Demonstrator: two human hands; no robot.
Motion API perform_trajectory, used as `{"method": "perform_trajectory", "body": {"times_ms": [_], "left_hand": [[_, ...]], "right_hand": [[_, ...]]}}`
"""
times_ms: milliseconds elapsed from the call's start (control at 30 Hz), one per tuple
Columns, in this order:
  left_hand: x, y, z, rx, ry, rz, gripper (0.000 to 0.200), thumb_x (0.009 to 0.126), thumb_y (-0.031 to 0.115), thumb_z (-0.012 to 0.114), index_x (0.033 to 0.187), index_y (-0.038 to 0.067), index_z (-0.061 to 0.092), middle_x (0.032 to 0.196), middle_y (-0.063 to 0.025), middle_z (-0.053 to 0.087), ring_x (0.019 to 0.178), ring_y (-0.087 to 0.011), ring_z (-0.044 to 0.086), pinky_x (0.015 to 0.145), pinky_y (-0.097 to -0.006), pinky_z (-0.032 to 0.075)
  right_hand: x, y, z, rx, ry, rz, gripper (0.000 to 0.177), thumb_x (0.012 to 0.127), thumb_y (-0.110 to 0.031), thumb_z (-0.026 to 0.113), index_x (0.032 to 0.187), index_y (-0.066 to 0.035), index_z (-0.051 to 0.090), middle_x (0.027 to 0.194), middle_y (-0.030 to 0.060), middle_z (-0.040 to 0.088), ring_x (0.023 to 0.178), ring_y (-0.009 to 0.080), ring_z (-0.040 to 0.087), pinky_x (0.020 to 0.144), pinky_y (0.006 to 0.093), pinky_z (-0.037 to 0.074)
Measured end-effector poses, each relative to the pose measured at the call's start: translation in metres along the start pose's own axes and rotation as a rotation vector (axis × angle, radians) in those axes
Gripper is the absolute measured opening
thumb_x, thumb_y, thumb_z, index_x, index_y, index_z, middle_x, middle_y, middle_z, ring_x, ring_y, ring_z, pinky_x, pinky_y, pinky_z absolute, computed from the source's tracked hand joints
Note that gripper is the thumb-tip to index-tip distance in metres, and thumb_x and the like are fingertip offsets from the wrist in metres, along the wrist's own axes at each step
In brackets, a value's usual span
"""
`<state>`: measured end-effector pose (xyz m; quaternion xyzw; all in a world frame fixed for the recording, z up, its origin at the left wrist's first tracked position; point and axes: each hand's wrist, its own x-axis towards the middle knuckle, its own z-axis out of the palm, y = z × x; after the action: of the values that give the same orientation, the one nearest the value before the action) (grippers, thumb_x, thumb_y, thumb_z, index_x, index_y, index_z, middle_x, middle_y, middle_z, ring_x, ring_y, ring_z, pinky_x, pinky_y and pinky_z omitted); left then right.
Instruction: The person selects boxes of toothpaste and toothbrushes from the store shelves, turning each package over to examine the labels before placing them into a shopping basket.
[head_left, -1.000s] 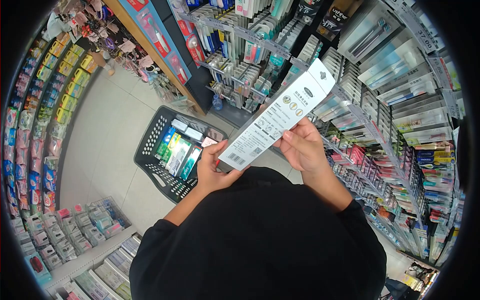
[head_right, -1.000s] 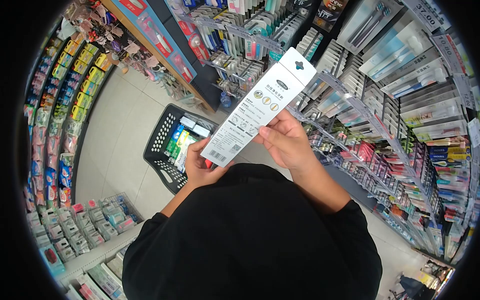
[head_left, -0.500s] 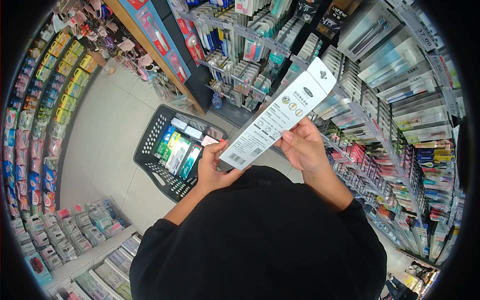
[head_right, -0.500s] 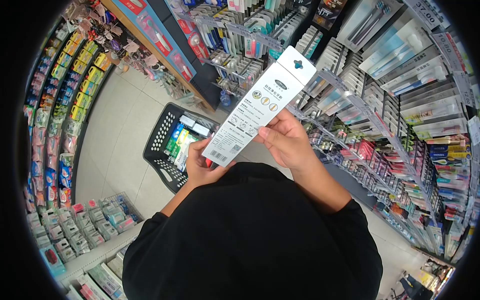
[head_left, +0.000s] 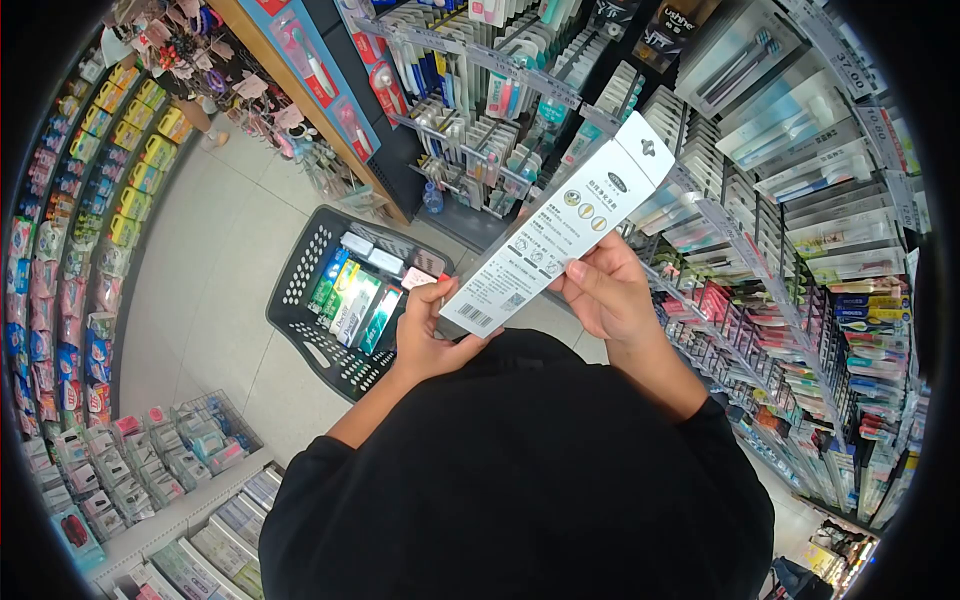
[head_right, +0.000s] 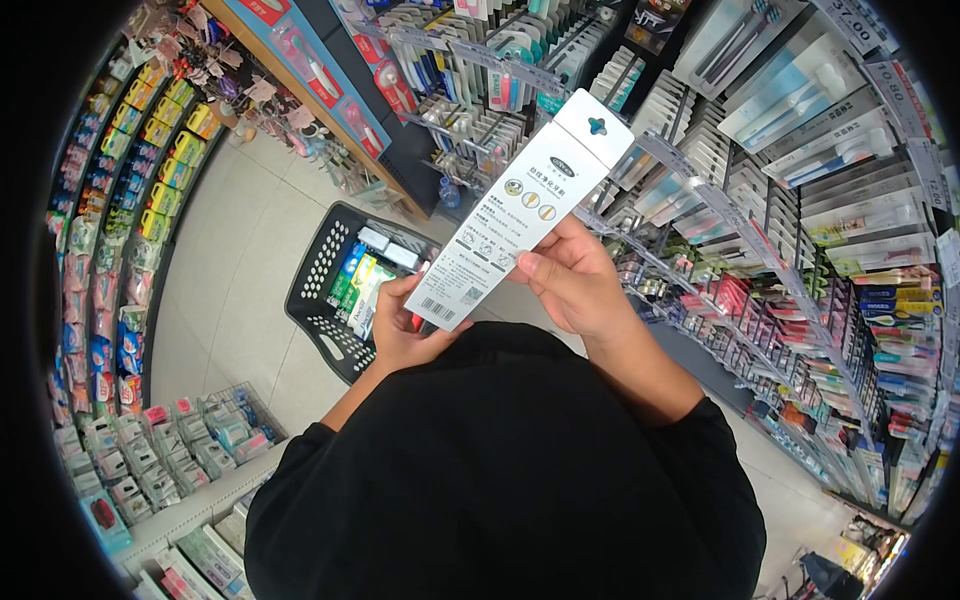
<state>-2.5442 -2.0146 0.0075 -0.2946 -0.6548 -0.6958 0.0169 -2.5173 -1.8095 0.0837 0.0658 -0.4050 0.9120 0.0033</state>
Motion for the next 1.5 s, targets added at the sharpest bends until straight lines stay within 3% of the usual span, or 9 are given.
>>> {"method": "perform_trajectory", "body": {"times_ms": [367,467,667,767,967,1033,1200,1300,1500], "left_hand": [[0.001,0.003,0.0,0.035,0.0,0.002,0.064,0.066,0.006,0.079,0.112,-0.001,0.036,0.101,-0.0169,0.061,0.096,-0.0206,0.062,0.08,-0.0275,0.048],[0.0,0.002,-0.001,0.038,-0.008,-0.01,0.063,0.066,0.007,0.079,0.112,-0.001,0.036,0.1,-0.0165,0.062,0.095,-0.0204,0.062,0.079,-0.0274,0.049],[0.004,0.003,-0.002,0.006,-0.034,-0.002,0.064,0.066,0.009,0.08,0.114,-0.001,0.038,0.104,-0.0156,0.06,0.096,-0.0203,0.062,0.081,-0.0272,0.048],[0.005,0.004,-0.005,-0.012,-0.094,-0.087,0.064,0.067,0.01,0.078,0.116,-0.001,0.039,0.104,-0.0139,0.059,0.101,-0.0201,0.06,0.085,-0.0282,0.045],[0.007,0.012,-0.012,-0.475,-0.334,-0.393,0.056,0.078,0.021,0.066,0.12,-0.003,0.038,0.092,-0.0098,0.058,0.09,-0.0151,0.057,0.081,-0.0278,0.043],[0.007,0.01,-0.011,-0.514,-0.358,-0.407,0.063,0.081,0.049,0.052,0.117,-0.002,0.042,0.081,-0.0084,0.056,0.072,-0.0147,0.054,0.069,-0.0268,0.039],[0.008,0.016,-0.009,-0.94,-0.292,-0.602,0.068,0.082,0.065,0.033,0.098,0.001,0.049,0.062,-0.0048,0.046,0.058,-0.0167,0.044,0.061,-0.0307,0.036],[0.01,0.01,-0.017,-0.906,-0.467,-0.687,0.069,0.081,0.07,0.023,0.075,0.005,0.046,0.054,-0.0037,0.042,0.057,-0.018,0.042,0.063,-0.0302,0.035],[0.009,0.012,-0.016,-0.817,-0.471,-0.813,0.077,0.077,0.075,0.01,0.068,0.006,0.044,0.045,-0.0029,0.036,0.056,-0.0213,0.038,0.066,-0.0295,0.033]], "right_hand": [[-0.001,0.002,-0.005,0.009,-0.005,0.011,0.041,0.086,0.001,0.049,0.126,0.001,0.037,0.12,0.0146,0.051,0.112,0.0259,0.051,0.095,0.0435,0.043],[0.0,0.001,-0.003,-0.081,0.022,0.013,0.045,0.087,-0.004,0.048,0.128,0.002,0.033,0.131,0.0213,0.041,0.116,0.0307,0.048,0.094,0.0461,0.043],[0.001,-0.002,-0.001,-0.052,0.031,0.002,0.041,0.086,0.001,0.05,0.125,0.001,0.039,0.122,0.0141,0.049,0.114,0.0249,0.048,0.096,0.0423,0.04],[0.003,-0.001,-0.002,-0.109,0.016,-0.037,0.045,0.084,-0.001,0.053,0.127,-0.001,0.037,0.125,0.0139,0.046,0.118,0.025,0.044,0.097,0.0421,0.037],[0.007,0.0,0.01,-0.123,0.017,-0.179,0.053,0.08,-0.002,0.059,0.124,-0.008,0.03,0.126,0.0133,0.044,0.117,0.0239,0.044,0.095,0.0401,0.037],[0.007,0.0,0.002,-0.208,0.0,-0.186,0.051,0.082,-0.01,0.06,0.124,-0.009,0.031,0.129,0.017,0.042,0.116,0.0272,0.046,0.093,0.0406,0.038],[0.007,0.004,-0.012,-0.233,0.172,-0.212,0.035,0.085,-0.009,0.056,0.115,-0.007,0.037,0.118,0.0154,0.052,0.103,0.0231,0.054,0.086,0.0362,0.042],[0.008,0.003,-0.014,-0.212,0.253,-0.183,0.034,0.087,-0.006,0.054,0.116,-0.004,0.037,0.109,0.0118,0.057,0.095,0.0181,0.056,0.082,0.0328,0.043],[0.009,0.003,-0.008,-0.186,0.327,-0.138,0.037,0.087,-0.005,0.054,0.12,-0.001,0.037,0.105,0.0094,0.059,0.09,0.0139,0.056,0.076,0.0296,0.043]]}}
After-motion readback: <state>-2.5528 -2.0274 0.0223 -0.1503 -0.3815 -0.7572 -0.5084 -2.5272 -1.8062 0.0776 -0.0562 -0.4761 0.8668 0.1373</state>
